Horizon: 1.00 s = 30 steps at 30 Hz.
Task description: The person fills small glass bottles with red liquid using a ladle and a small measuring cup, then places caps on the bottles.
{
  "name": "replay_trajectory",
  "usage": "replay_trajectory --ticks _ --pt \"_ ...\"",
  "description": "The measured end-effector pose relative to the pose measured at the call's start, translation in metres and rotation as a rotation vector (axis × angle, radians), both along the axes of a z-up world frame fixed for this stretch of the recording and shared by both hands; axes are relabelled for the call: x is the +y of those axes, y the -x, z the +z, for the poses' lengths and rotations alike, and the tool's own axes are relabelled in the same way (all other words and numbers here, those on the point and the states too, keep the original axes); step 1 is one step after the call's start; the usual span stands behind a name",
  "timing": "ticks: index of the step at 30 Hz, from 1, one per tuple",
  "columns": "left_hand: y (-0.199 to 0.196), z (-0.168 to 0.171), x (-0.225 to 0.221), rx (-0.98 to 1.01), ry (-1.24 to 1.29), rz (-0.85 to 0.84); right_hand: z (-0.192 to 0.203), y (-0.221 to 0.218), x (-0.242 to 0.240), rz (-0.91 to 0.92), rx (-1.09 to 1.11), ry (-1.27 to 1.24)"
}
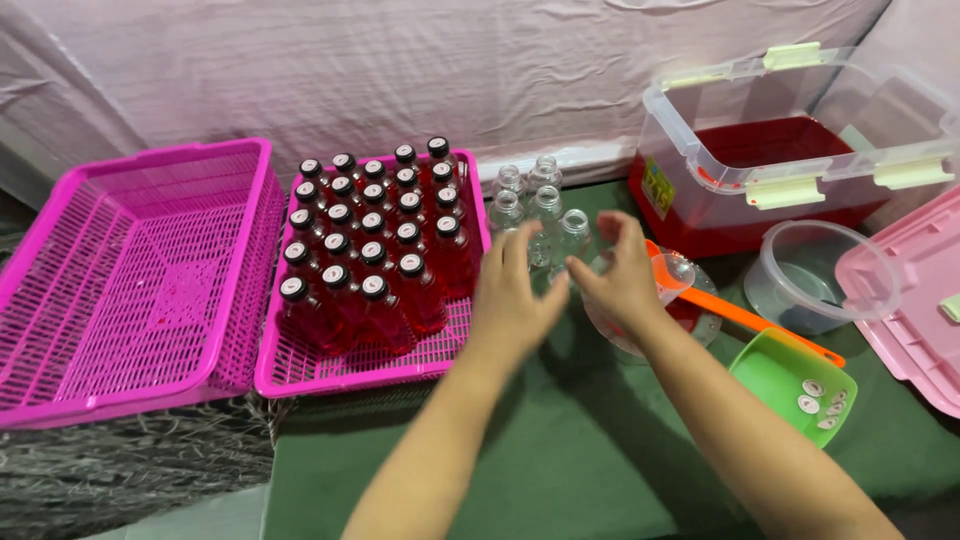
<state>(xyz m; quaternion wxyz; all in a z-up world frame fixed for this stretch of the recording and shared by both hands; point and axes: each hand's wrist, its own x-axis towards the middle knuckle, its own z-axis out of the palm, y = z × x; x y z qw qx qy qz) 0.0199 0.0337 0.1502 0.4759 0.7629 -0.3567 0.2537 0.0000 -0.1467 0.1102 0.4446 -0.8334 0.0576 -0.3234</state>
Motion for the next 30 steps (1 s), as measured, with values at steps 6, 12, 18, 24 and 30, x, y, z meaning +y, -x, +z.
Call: replay_trajectory --ticks 6,12,18,24,30 --pt "-0.083 -0.033 -0.018 0.355 -0.677 0.211 -0.016 -0.052 -0.008 -0.095 0.329 0.052" --pt "-0.097 -0.056 -0.021 0.271 -0.708 0.191 -0.027 -0.027 0.008 -0.004 0.326 0.176" --pt "-0.091 -0.042 -0.019 0.333 -0.649 0.051 -0.007 0.059 0.047 0.097 0.362 0.151" --pt "-0.086 -0.039 -0.035 0.272 -0.628 -0.044 -0.039 0.086 0.056 0.064 0.202 0.175" --pt "-0.083 -0.030 -0.022 0.364 -0.589 -0.113 -0.058 0.087 0.064 0.041 0.195 0.021"
